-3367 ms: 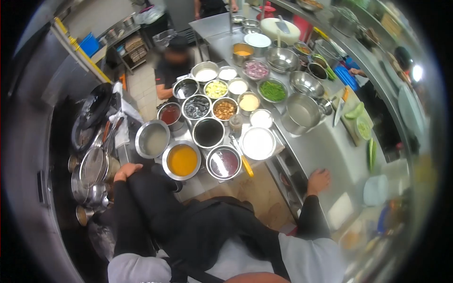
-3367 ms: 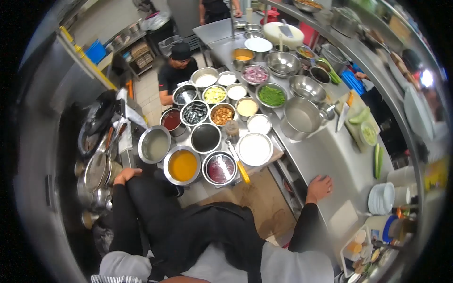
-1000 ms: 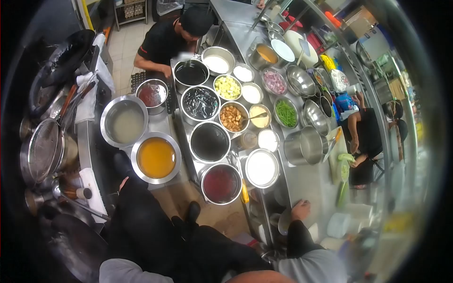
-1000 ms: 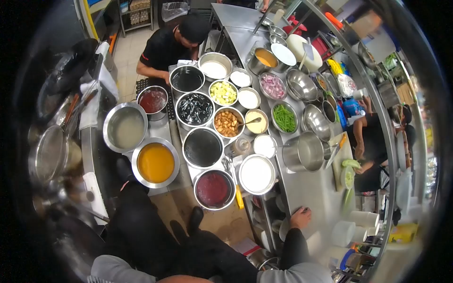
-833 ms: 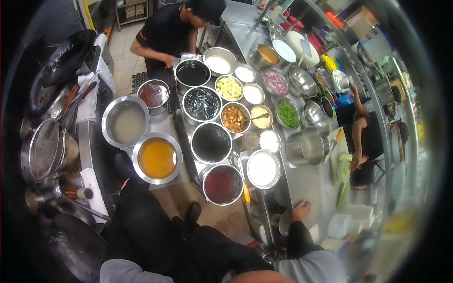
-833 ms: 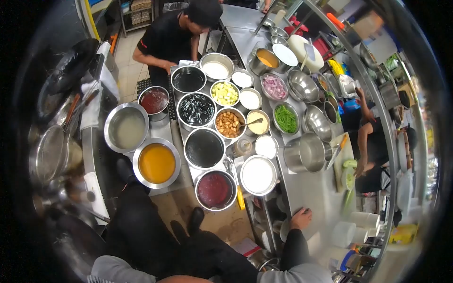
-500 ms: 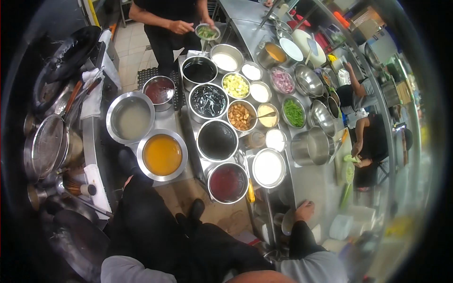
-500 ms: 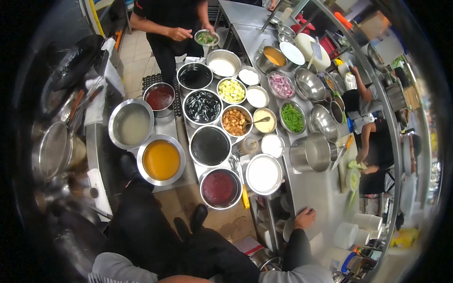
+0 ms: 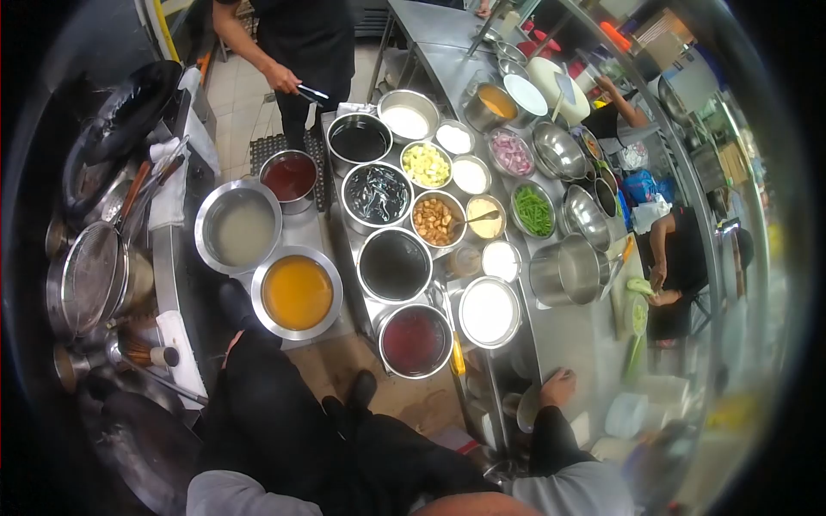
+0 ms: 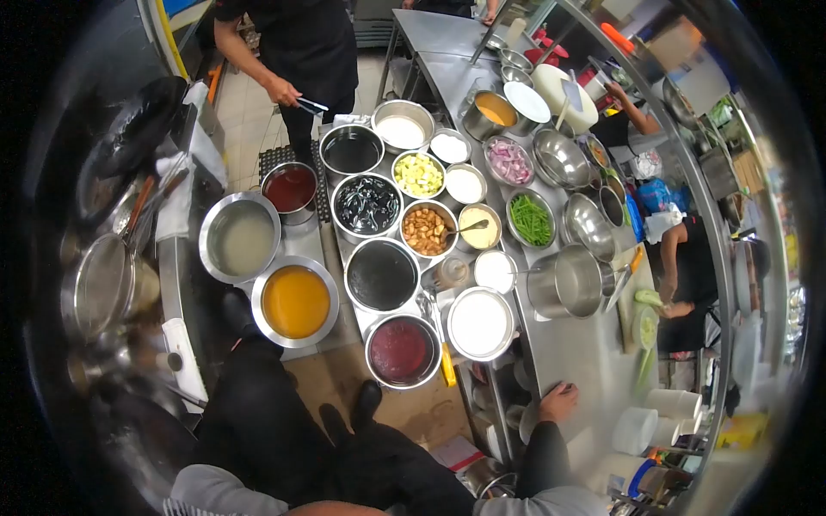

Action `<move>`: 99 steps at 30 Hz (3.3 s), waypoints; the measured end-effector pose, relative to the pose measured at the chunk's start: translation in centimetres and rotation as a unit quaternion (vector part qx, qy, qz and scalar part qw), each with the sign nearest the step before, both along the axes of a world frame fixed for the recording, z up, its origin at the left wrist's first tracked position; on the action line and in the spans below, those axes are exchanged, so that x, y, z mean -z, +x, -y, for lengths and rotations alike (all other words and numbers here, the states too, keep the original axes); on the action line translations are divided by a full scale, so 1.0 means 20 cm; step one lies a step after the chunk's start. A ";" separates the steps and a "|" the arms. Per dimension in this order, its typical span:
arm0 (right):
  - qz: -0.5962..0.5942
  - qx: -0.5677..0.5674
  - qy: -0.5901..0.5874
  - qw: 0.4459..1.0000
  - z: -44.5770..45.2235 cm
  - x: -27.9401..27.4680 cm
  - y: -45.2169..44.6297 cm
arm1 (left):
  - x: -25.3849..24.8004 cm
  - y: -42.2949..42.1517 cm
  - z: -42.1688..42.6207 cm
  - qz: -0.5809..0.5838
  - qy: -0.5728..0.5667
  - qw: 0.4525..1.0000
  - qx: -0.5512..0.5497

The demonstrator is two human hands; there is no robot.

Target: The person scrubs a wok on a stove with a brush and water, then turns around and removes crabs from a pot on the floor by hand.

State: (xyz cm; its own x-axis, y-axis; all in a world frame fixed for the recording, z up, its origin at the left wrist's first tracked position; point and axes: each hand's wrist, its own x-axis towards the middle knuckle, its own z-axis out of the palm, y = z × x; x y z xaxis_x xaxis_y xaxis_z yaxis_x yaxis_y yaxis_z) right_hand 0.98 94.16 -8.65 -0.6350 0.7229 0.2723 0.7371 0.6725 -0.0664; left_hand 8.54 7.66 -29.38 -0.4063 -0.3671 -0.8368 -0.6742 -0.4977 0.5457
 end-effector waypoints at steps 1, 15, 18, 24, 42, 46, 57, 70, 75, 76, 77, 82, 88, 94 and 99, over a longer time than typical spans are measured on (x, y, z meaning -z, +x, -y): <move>-0.006 -0.002 0.000 1.000 -0.01 0.02 0.00 | 0.00 0.00 0.00 0.000 -0.001 1.000 0.002; -0.010 -0.030 0.014 0.999 -0.08 0.06 0.05 | 0.03 0.02 0.05 0.014 -0.057 0.997 0.055; -0.034 -0.011 -0.008 0.999 -0.03 0.06 0.02 | -0.07 0.01 0.08 0.029 -0.130 0.979 0.154; -0.038 0.033 -0.023 0.998 -0.01 0.04 0.00 | -0.50 -0.15 0.17 -0.013 -0.047 0.986 0.161; -0.066 0.036 0.008 0.997 0.00 0.04 0.00 | -1.93 -0.44 -0.13 0.131 -0.462 0.713 0.511; -0.038 0.054 -0.021 0.998 0.04 -0.05 0.02 | -1.84 -0.51 0.00 0.085 -0.357 0.749 0.552; -0.070 -0.004 0.052 0.996 0.02 0.00 0.04 | -1.65 -0.60 0.08 0.084 -0.329 0.720 0.605; -0.071 0.029 -0.029 0.997 0.03 0.05 0.02 | -1.91 -0.48 -0.13 0.012 -0.460 0.744 0.484; -0.040 0.065 -0.028 0.997 0.09 -0.03 -0.01 | -1.85 -0.55 -0.08 0.062 -0.424 0.734 0.527; -0.021 0.058 -0.056 0.997 0.10 -0.08 -0.02 | -1.87 -0.55 -0.09 0.074 -0.423 0.725 0.538; -0.001 0.053 -0.082 0.995 0.11 -0.12 -0.02 | -1.87 -0.56 -0.11 0.085 -0.422 0.715 0.551; -0.101 0.035 0.057 0.993 0.05 0.08 -0.01 | -1.74 -0.63 -0.06 0.041 -0.370 0.721 0.584; -0.026 0.054 -0.066 0.996 0.06 -0.02 -0.01 | -1.68 -0.62 0.02 -0.042 -0.266 0.876 0.400; -0.069 0.047 -0.025 0.996 0.09 -0.03 -0.03 | -1.58 -0.65 0.11 -0.042 -0.277 0.870 0.407; -0.069 0.043 -0.031 0.996 0.09 -0.02 -0.02 | -1.62 -0.64 0.08 -0.041 -0.276 0.868 0.410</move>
State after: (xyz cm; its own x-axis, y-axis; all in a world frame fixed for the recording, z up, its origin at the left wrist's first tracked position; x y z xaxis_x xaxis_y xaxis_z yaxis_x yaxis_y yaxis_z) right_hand 0.53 92.45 -8.22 -0.5291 0.7914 0.3062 0.7732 0.5983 -0.2102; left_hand -4.28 6.13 2.96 -0.7704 -0.2631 -0.5808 -0.6262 0.4838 0.6114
